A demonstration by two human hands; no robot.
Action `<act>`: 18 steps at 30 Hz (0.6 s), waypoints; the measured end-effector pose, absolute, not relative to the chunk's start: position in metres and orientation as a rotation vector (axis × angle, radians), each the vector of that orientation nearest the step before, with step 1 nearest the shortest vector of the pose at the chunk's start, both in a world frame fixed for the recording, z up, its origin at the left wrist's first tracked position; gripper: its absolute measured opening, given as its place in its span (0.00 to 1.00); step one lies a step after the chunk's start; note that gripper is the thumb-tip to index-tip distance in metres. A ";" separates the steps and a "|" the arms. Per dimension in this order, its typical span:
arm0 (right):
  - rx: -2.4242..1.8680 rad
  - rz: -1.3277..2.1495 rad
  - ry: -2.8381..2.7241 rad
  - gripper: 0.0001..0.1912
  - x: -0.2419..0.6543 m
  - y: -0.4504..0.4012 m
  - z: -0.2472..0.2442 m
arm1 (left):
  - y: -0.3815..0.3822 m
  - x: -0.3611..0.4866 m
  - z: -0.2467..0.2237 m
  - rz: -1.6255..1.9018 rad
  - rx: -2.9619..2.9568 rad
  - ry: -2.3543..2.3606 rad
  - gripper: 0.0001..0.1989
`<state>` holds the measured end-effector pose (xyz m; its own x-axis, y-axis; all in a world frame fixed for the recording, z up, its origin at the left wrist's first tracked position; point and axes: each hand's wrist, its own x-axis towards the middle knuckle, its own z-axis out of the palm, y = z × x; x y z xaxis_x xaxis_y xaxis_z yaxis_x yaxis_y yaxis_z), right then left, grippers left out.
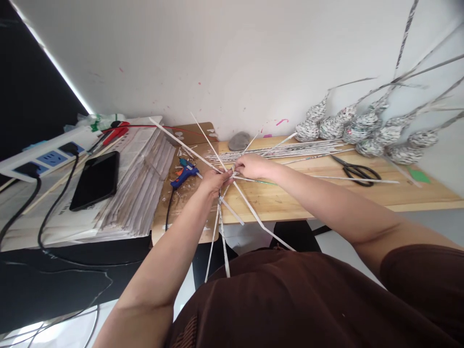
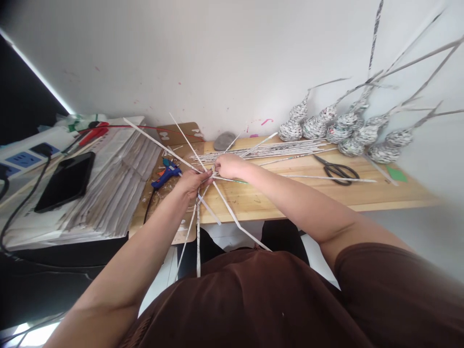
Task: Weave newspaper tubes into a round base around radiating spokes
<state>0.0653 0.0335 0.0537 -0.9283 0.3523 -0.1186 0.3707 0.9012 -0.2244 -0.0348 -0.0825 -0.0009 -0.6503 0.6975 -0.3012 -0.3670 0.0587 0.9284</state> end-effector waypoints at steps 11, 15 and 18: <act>1.113 -1.257 2.824 0.12 0.066 0.035 0.045 | -0.078 -0.031 -0.006 1.682 0.405 1.488 0.13; 1.001 -0.933 3.142 0.10 0.066 0.035 0.040 | -0.077 -0.031 -0.003 1.654 0.425 1.522 0.12; 0.887 -0.926 3.186 0.13 0.066 0.035 0.042 | -0.077 -0.031 -0.001 1.630 0.445 1.531 0.11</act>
<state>0.0658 0.0348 0.0417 -0.8270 0.5466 0.1312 0.3912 0.7272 -0.5640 -0.0311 -0.0771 -0.0009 -0.5883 0.7589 -0.2792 -0.3259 0.0935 0.9408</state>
